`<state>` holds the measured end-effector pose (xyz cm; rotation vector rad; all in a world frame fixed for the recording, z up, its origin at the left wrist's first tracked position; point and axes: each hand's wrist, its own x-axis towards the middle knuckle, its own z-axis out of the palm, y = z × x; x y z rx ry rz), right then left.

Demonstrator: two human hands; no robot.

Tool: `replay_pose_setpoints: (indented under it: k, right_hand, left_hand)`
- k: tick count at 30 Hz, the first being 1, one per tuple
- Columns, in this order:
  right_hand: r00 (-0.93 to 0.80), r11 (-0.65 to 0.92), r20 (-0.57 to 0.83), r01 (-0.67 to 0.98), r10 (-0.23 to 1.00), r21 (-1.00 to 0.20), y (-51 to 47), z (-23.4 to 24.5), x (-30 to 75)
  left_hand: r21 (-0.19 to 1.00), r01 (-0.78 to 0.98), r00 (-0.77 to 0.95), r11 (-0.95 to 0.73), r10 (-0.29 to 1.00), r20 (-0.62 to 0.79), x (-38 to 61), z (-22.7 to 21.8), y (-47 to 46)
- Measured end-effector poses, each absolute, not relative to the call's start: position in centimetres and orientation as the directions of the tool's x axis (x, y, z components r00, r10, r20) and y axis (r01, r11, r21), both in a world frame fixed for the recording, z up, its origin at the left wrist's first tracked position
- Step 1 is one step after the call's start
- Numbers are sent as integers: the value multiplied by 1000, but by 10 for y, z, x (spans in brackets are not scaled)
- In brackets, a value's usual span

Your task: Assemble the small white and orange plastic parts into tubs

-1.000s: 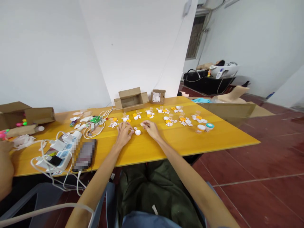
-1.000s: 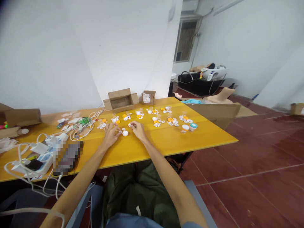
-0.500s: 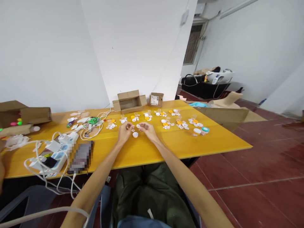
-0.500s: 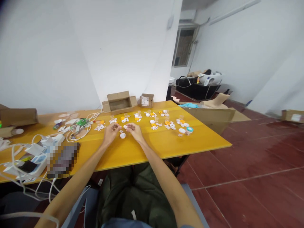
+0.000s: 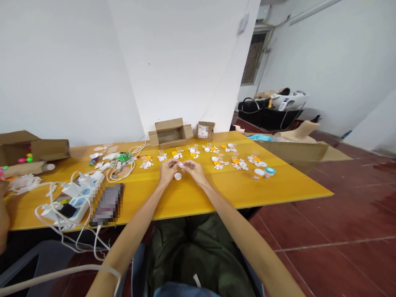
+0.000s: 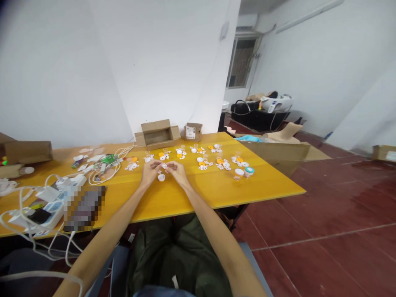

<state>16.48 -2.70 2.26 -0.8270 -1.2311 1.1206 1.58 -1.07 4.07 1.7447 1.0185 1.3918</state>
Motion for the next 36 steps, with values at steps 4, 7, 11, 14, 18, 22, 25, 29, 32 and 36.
replay_pose_setpoints:
  k: [4,7,11,14,18,22,25,29,32,36]
  right_hand:
    - [-11,282,291,-200,957,-938,-28,24,165]
    - [13,287,291,-224,957,-932,-29,24,165]
    - [26,298,301,-242,953,-923,-30,25,165]
    - [24,298,302,-263,953,-918,-29,24,164]
    - [19,291,297,-282,955,-914,-28,22,164]
    - [18,290,297,-282,955,-914,-26,20,165]
    - [11,302,310,-263,951,-916,-25,18,166]
    - [8,306,315,-251,949,-918,-24,16,167]
    - [8,298,306,-250,952,-921,-23,16,168]
    - [9,295,302,-237,953,-925,-24,15,168]
  left_hand:
    - [882,132,160,-452,888,431,16,42,-12]
    - [889,107,182,-446,888,423,15,43,-14]
    - [900,79,194,-428,892,408,14,43,-15]
    - [900,61,192,-431,890,413,14,43,-15]
    - [906,46,188,-421,894,406,13,42,-14]
    - [910,39,194,-414,896,399,13,43,-15]
    - [912,30,203,-408,896,394,13,43,-16]
    - [918,29,211,-395,900,380,14,42,-16]
    - [917,24,210,-398,899,384,13,40,-14]
    - [909,29,215,-416,891,401,13,37,-12]
